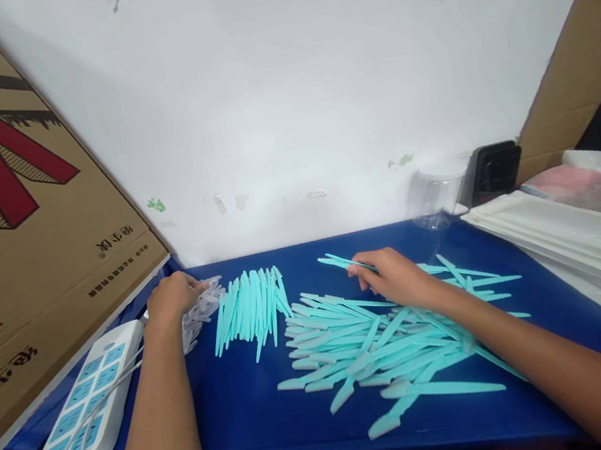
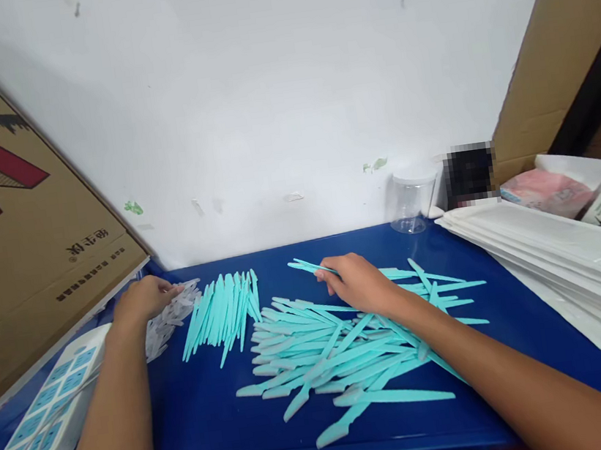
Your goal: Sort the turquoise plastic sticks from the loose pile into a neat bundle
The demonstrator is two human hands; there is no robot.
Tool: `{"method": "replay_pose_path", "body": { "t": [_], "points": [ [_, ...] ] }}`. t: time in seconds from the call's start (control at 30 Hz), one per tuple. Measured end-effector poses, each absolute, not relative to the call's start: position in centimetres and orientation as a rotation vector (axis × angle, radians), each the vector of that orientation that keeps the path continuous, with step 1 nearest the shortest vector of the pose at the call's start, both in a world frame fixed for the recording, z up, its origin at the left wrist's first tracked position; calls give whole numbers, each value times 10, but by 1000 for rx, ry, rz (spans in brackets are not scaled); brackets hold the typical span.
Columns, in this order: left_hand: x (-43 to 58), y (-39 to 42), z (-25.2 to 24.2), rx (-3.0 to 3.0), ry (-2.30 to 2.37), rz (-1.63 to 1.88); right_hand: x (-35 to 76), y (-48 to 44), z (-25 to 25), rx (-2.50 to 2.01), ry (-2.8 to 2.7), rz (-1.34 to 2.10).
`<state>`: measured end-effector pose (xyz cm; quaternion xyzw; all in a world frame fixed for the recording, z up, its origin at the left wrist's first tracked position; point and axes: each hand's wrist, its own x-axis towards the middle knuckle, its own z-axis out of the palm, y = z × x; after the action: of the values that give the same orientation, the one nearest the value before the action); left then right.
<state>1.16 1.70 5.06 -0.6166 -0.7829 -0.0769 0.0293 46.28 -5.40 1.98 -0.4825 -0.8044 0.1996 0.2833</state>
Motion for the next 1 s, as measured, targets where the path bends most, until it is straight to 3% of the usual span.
{"method": "replay_pose_path", "body": {
  "t": [0.1,0.17,0.4,0.6,0.8,1.0],
  "points": [
    [19,14,56,-1764,-2483,-117,463,-54,19,-1289,-2129,565],
    [31,12,58,-1763,-2367,-229,461,-55,20,-1279,-2083,631],
    [148,-8,42,-2597,-1665,-1289,451,-58,28,-1083,-1759,1140],
    [231,-51,19,-3064,-1465,-1815,445,-66,30,-941,-1700,1310],
    [236,-59,19,-2974,-1575,-1944,437,-74,27,-964,-1827,1225],
    [238,-58,17,-2846,-1727,-2015,433,-82,25,-1091,-2031,776]
  ]
}}
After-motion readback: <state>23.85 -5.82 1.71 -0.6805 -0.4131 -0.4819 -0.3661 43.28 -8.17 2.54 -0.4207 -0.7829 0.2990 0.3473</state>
